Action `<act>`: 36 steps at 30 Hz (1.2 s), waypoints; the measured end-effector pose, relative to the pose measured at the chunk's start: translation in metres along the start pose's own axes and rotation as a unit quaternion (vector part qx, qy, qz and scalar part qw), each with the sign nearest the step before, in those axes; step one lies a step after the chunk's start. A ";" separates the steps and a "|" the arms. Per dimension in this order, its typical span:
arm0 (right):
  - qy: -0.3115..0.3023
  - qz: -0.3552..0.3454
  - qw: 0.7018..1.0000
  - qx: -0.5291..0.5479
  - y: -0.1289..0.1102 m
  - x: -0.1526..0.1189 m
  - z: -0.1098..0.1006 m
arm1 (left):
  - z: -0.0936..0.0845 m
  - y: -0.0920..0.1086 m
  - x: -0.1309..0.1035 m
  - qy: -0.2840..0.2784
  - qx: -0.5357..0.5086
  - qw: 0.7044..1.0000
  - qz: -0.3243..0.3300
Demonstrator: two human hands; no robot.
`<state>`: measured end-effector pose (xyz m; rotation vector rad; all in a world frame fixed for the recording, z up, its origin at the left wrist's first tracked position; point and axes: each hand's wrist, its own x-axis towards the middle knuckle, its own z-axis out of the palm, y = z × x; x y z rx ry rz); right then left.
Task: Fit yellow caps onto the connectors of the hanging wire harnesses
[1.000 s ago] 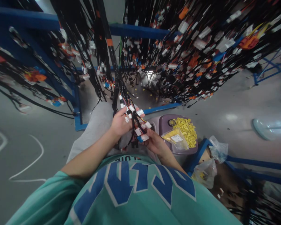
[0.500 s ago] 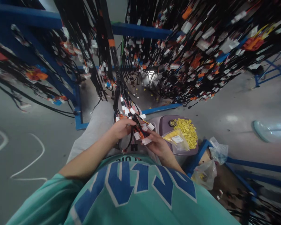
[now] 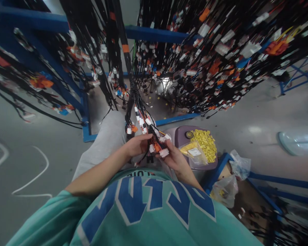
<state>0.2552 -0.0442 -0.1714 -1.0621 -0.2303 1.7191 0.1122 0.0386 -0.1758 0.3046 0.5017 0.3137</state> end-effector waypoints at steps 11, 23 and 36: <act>-0.051 -0.027 0.987 -0.149 0.001 -0.007 -0.001 | 0.006 -0.013 0.006 0.110 0.074 0.991 0.025; 0.035 -0.144 0.909 -0.389 0.001 -0.013 0.006 | 0.009 -0.003 -0.002 0.071 0.081 0.994 0.023; 0.128 -0.211 0.836 -0.490 -0.017 -0.019 0.011 | 0.010 0.002 -0.007 0.011 0.085 0.996 0.021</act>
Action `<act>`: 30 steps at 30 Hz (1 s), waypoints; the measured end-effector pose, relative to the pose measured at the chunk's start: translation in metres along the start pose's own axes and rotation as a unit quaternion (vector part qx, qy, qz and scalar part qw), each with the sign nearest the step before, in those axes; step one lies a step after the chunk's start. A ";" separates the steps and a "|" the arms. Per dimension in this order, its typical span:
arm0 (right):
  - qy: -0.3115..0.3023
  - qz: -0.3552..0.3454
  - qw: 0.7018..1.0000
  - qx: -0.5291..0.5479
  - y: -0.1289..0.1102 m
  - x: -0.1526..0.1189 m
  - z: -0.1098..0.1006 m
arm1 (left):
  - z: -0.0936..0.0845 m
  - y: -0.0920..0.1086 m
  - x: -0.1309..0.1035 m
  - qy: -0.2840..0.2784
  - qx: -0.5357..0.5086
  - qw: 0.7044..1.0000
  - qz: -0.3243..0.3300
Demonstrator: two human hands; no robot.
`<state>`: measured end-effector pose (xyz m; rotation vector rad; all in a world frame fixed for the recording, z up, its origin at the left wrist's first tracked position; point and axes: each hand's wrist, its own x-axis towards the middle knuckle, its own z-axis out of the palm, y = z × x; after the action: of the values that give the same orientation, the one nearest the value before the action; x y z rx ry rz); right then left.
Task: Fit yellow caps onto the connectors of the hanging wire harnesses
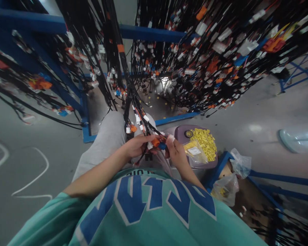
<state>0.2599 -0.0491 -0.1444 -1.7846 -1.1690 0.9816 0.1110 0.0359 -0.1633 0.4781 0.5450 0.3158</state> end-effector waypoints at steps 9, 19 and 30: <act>-0.038 0.021 0.999 0.018 0.010 0.006 -0.001 | -0.006 0.000 0.003 -0.026 -0.049 0.998 -0.002; -0.067 0.016 0.991 0.112 0.030 0.001 -0.022 | 0.003 -0.006 0.009 0.058 -0.041 0.997 0.009; 0.283 0.186 0.936 -0.098 0.176 -0.068 -0.151 | 0.006 -0.012 0.026 0.071 -0.082 0.994 0.023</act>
<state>0.4367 -0.1903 -0.2289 -2.3009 -0.5888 0.4891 0.1375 0.0344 -0.1763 0.3110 0.6416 0.4378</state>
